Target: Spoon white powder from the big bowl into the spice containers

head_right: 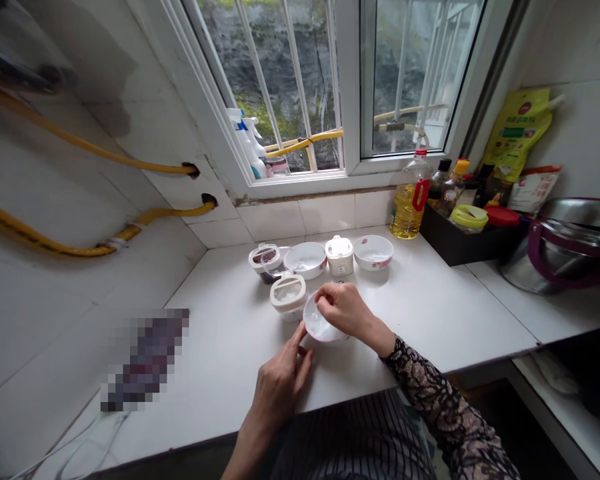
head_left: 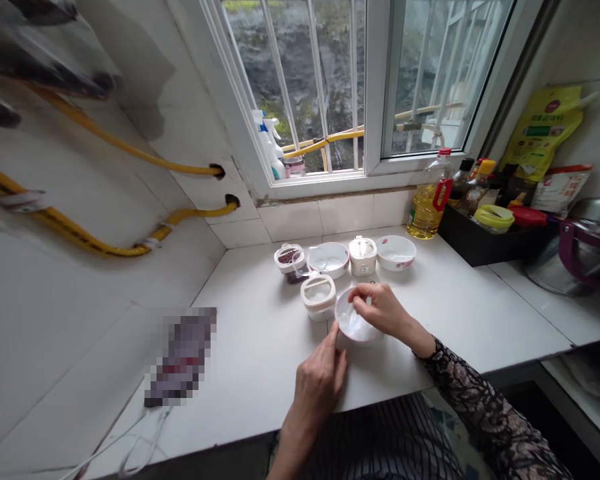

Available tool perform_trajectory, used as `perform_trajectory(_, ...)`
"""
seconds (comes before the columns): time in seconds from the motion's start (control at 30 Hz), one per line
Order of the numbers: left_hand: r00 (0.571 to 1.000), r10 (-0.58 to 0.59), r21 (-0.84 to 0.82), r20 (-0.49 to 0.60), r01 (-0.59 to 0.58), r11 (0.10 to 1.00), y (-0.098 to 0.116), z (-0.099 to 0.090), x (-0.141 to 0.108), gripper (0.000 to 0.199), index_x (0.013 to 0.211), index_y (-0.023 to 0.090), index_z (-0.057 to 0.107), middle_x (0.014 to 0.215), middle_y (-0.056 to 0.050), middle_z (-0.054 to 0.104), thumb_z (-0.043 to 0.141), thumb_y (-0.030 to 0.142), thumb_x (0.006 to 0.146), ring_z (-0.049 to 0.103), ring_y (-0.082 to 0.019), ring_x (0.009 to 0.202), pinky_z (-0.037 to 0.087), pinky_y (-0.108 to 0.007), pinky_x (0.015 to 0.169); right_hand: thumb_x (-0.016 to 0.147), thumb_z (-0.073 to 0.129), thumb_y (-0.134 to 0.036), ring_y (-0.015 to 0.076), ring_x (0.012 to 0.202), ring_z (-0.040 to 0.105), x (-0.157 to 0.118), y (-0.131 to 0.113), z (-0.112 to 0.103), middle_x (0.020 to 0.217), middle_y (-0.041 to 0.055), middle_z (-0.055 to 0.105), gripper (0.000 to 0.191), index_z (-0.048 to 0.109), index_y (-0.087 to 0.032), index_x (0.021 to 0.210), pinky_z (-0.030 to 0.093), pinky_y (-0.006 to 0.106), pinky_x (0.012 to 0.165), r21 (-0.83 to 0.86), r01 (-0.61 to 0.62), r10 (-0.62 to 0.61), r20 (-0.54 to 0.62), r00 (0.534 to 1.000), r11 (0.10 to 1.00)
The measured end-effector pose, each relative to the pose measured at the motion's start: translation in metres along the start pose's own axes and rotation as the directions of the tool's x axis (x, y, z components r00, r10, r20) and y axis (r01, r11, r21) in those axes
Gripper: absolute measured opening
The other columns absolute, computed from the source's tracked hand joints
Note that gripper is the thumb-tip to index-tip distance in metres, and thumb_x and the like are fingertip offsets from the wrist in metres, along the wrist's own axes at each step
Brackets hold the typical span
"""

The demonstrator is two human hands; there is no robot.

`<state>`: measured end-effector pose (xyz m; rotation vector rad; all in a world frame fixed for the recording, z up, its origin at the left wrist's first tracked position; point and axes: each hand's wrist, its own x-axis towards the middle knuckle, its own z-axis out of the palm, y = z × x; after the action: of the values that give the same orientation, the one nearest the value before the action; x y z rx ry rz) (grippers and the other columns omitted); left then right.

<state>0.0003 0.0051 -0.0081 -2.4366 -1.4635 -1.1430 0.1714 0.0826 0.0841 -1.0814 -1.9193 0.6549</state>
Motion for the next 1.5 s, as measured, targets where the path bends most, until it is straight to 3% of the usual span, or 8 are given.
perform_trajectory(0.1, 1.000, 0.012, 0.002, -0.004, -0.012, 1.000, 0.000, 0.000, 0.000, 0.052, 0.149, 0.012, 0.031, 0.108, -0.013, 0.072, 0.042, 0.019, 0.099, 0.073, -0.019, 0.082, 0.060, -0.027, 0.075, 0.076, 0.051, -0.012, 0.0115, 0.056, 0.055, 0.000, 0.001, -0.001, 0.060, -0.0003, 0.066, 0.019, 0.068, -0.017, 0.070, 0.042, 0.022, 0.057, 0.028, -0.037, 0.039, -0.098, 0.994, 0.999)
perform_trajectory(0.27, 1.000, 0.021, 0.010, -0.019, -0.020, 1.000, 0.000, 0.000, 0.001, 0.052, 0.150, 0.012, 0.030, 0.108, -0.014, 0.072, 0.041, 0.018, 0.099, 0.073, -0.019, 0.081, 0.060, -0.027, 0.075, 0.076, 0.051, -0.011, 0.0118, 0.056, 0.057, 0.001, 0.003, 0.001, 0.062, 0.0003, 0.068, 0.020, 0.069, -0.017, 0.071, 0.042, 0.022, 0.056, 0.000, -0.055, 0.055, 0.014, 0.998, 0.998)
perform_trajectory(0.4, 1.000, 0.023, 0.012, -0.017, -0.023, 1.000, 0.000, 0.000, 0.001, 0.052, 0.149, 0.012, 0.031, 0.107, -0.013, 0.072, 0.042, 0.018, 0.099, 0.073, -0.018, 0.080, 0.060, -0.026, 0.075, 0.079, 0.052, -0.011, 0.0134, 0.060, 0.060, 0.002, 0.006, 0.002, 0.066, 0.0016, 0.069, 0.019, 0.069, -0.016, 0.074, 0.044, 0.023, 0.060, -0.070, -0.051, 0.046, -0.080, 0.996, 0.996)
perform_trajectory(0.6, 0.999, 0.031, 0.019, -0.028, -0.031, 0.999, 0.001, 0.000, 0.002, 0.051, 0.148, 0.011, 0.032, 0.107, -0.014, 0.072, 0.041, 0.018, 0.099, 0.073, -0.018, 0.079, 0.059, -0.026, 0.075, 0.087, 0.049, -0.006, 0.0177, 0.074, 0.062, 0.003, 0.014, -0.007, 0.081, 0.0076, 0.072, 0.022, 0.068, -0.015, 0.090, 0.045, 0.028, 0.071, -0.292, 0.228, -0.188, 0.160, 0.969, 0.929)
perform_trajectory(0.7, 0.999, 0.031, 0.019, -0.030, -0.031, 0.999, 0.001, 0.001, 0.001, 0.048, 0.146, 0.010, 0.034, 0.106, -0.014, 0.072, 0.041, 0.018, 0.099, 0.073, -0.018, 0.078, 0.059, -0.027, 0.075, 0.089, 0.047, -0.005, 0.0197, 0.077, 0.062, 0.005, 0.018, -0.014, 0.082, 0.0093, 0.071, 0.022, 0.067, -0.014, 0.093, 0.044, 0.031, 0.074, -0.363, 0.252, -0.195, 0.187, 0.963, 0.897)
perform_trajectory(0.87, 0.999, 0.025, 0.027, -0.030, -0.025, 0.999, 0.000, 0.001, 0.001, 0.046, 0.144, 0.009, 0.037, 0.104, -0.014, 0.073, 0.041, 0.018, 0.099, 0.072, -0.017, 0.076, 0.059, -0.027, 0.075, 0.086, 0.049, -0.001, 0.0158, 0.072, 0.060, 0.004, 0.016, -0.018, 0.079, 0.0037, 0.070, 0.023, 0.065, -0.017, 0.090, 0.041, 0.031, 0.081, -0.267, 0.323, -0.228, 0.332, 0.915, 0.908)
perform_trajectory(1.07, 0.999, 0.032, 0.028, -0.037, -0.031, 0.999, 0.000, 0.001, 0.000, 0.046, 0.145, 0.010, 0.036, 0.103, -0.013, 0.073, 0.041, 0.019, 0.099, 0.072, -0.017, 0.076, 0.059, -0.026, 0.074, 0.088, 0.045, -0.003, 0.0164, 0.068, 0.059, 0.006, 0.018, -0.021, 0.071, 0.0029, 0.067, 0.023, 0.064, -0.016, 0.086, 0.038, 0.033, 0.080, -0.357, 0.204, -0.128, 0.226, 0.966, 0.912)
perform_trajectory(1.5, 0.999, 0.034, 0.017, -0.043, -0.033, 0.999, 0.000, 0.001, 0.001, 0.049, 0.147, 0.010, 0.034, 0.102, -0.013, 0.073, 0.041, 0.019, 0.099, 0.073, -0.018, 0.077, 0.059, -0.026, 0.074, 0.083, 0.045, -0.003, 0.0141, 0.061, 0.053, 0.006, 0.018, -0.015, 0.059, -0.0024, 0.063, 0.025, 0.064, -0.018, 0.077, 0.038, 0.030, 0.077, -0.253, 0.117, -0.069, 0.189, 0.980, 0.960)
